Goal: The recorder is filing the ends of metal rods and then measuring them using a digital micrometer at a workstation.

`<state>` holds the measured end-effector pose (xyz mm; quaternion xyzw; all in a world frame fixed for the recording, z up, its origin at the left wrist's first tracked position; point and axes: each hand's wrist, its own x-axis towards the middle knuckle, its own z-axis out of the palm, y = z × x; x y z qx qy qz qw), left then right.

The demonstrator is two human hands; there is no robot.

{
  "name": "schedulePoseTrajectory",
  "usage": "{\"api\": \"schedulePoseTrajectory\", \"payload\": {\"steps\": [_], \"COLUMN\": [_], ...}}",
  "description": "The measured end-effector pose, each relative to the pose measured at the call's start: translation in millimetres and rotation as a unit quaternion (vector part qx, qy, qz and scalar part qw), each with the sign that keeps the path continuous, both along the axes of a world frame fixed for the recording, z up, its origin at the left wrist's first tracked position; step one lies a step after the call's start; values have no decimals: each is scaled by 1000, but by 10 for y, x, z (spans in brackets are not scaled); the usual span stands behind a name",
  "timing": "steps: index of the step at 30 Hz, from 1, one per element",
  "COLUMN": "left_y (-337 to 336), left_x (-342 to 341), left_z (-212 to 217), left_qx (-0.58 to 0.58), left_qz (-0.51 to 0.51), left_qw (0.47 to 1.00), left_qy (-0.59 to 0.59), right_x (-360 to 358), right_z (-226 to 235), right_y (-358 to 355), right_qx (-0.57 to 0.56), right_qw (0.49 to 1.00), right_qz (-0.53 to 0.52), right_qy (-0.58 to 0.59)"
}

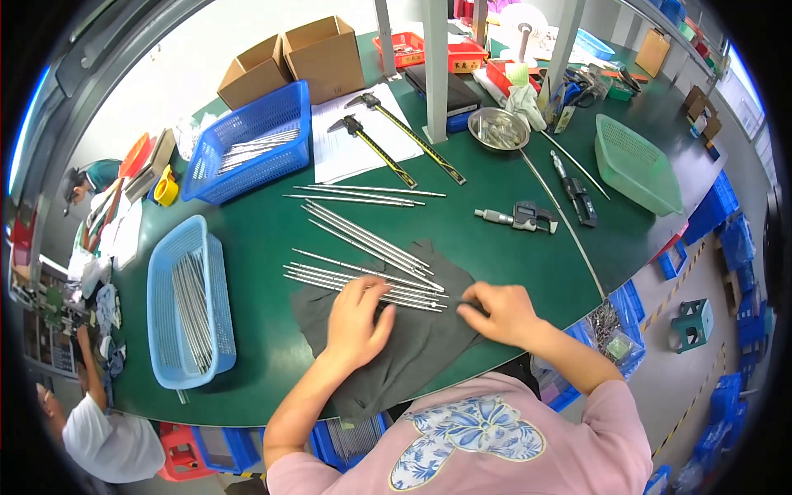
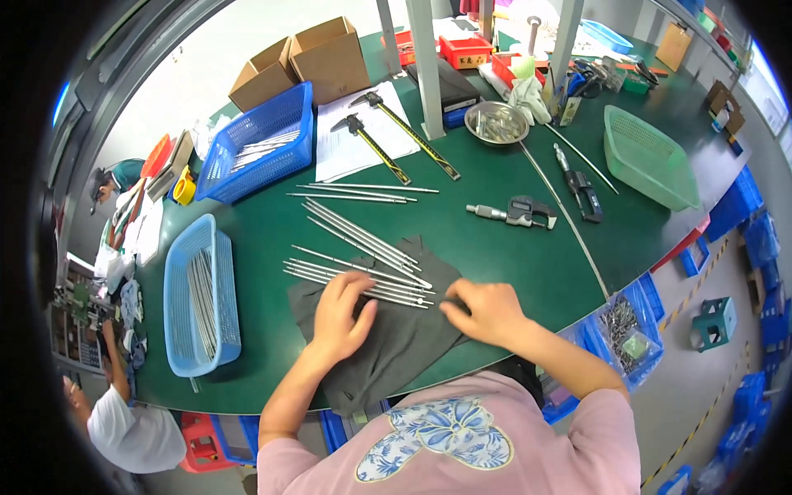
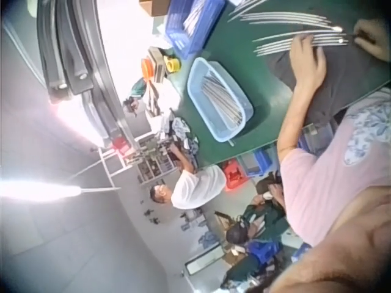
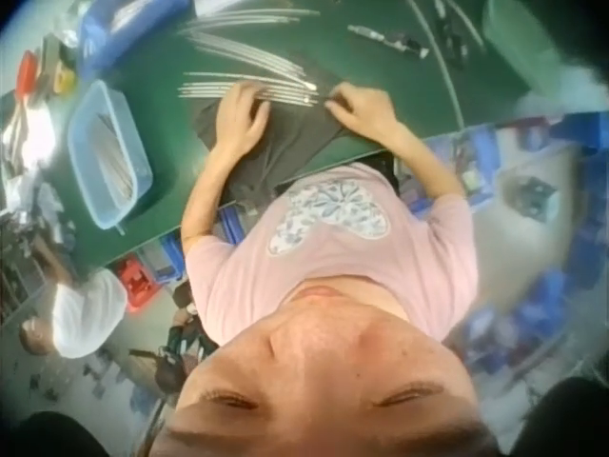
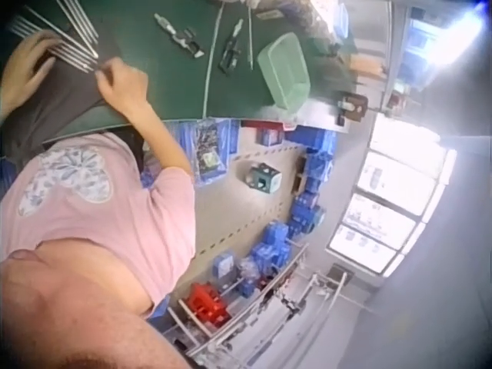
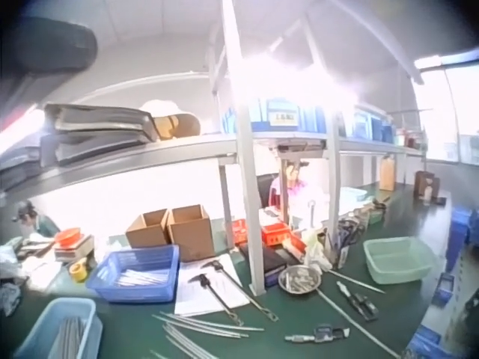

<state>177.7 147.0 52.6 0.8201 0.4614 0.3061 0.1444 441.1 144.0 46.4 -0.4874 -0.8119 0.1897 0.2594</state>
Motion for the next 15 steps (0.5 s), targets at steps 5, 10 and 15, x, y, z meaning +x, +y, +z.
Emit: {"api": "schedulePoseTrajectory", "payload": {"steps": [5,10,15], "left_y": [-508,-654,-702], "left_x": [-200,-58,108], "left_z": [-277,-346,-343], "left_qx": [-1,-21,-20], "left_qz": [123,156,170], "left_qw": [986,972,964], "left_qy": [115,175,201], "right_x": [151,339,592], "right_z": [-267,-243,-232], "right_y": [-160,-164,-51], "right_qx": [115,116,124], "right_qw": [989,984,984], "right_qz": [28,38,37], "right_qy": [-94,-131,-120]}}
